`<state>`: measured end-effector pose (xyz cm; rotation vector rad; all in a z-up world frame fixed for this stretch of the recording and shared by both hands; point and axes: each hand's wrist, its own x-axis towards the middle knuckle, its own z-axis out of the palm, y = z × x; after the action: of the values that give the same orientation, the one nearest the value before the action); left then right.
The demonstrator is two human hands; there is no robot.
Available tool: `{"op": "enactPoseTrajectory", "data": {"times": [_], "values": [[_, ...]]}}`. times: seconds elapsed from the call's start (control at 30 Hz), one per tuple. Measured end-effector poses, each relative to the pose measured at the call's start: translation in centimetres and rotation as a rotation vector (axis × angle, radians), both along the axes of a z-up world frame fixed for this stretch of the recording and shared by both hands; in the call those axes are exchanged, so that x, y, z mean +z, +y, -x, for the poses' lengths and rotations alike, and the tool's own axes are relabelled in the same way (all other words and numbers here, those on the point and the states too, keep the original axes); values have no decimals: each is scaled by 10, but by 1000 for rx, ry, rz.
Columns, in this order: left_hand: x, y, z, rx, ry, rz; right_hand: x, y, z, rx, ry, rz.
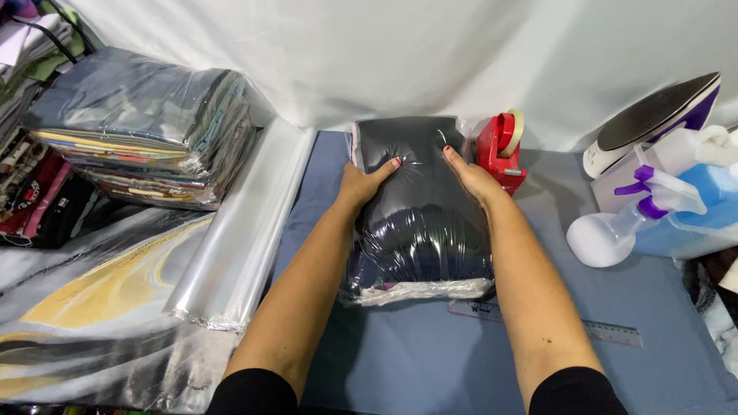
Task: Packaging a stack of folded clothes into a plastic bag and sealing it with tape.
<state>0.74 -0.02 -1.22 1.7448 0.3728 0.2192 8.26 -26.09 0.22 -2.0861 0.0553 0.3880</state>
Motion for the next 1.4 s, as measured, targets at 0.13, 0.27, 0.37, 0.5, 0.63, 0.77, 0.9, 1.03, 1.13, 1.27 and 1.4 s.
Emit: {"op": "enactPoseTrajectory", "data": {"times": [0.13, 0.27, 0.37, 0.5, 0.63, 0.77, 0.9, 1.03, 1.13, 1.27, 1.4], "values": [[1, 0, 0, 13, 95, -2, 6, 5, 6, 1, 47, -8], [-10, 1, -7, 11, 86, -30, -10, -2, -7, 29, -4, -20], [-12, 2, -7, 19, 80, -40, -9, 0, -7, 23, -3, 4], [-13, 0, -6, 16, -4, -18, -10, 1, -7, 105, -32, -131], [-13, -1, -6, 18, -25, 35, -6, 1, -2, 86, -20, -104], [-7, 1, -3, 2, 60, 2, -19, -4, -14, 39, -6, -21], [-14, 1, -7, -1, 34, 1, -21, -5, -15, 23, -20, 49], [-15, 1, -6, -1, 1, -4, -1, 1, 5, 44, -52, -5], [-20, 2, -9, 7, 14, -35, 1, 2, 8, 13, -28, 25], [-13, -1, -4, 7, 12, -3, -4, 2, 4, 37, -8, -95], [-4, -4, 3, 18, 35, 45, -6, 0, 1, 32, -35, -62]]}}
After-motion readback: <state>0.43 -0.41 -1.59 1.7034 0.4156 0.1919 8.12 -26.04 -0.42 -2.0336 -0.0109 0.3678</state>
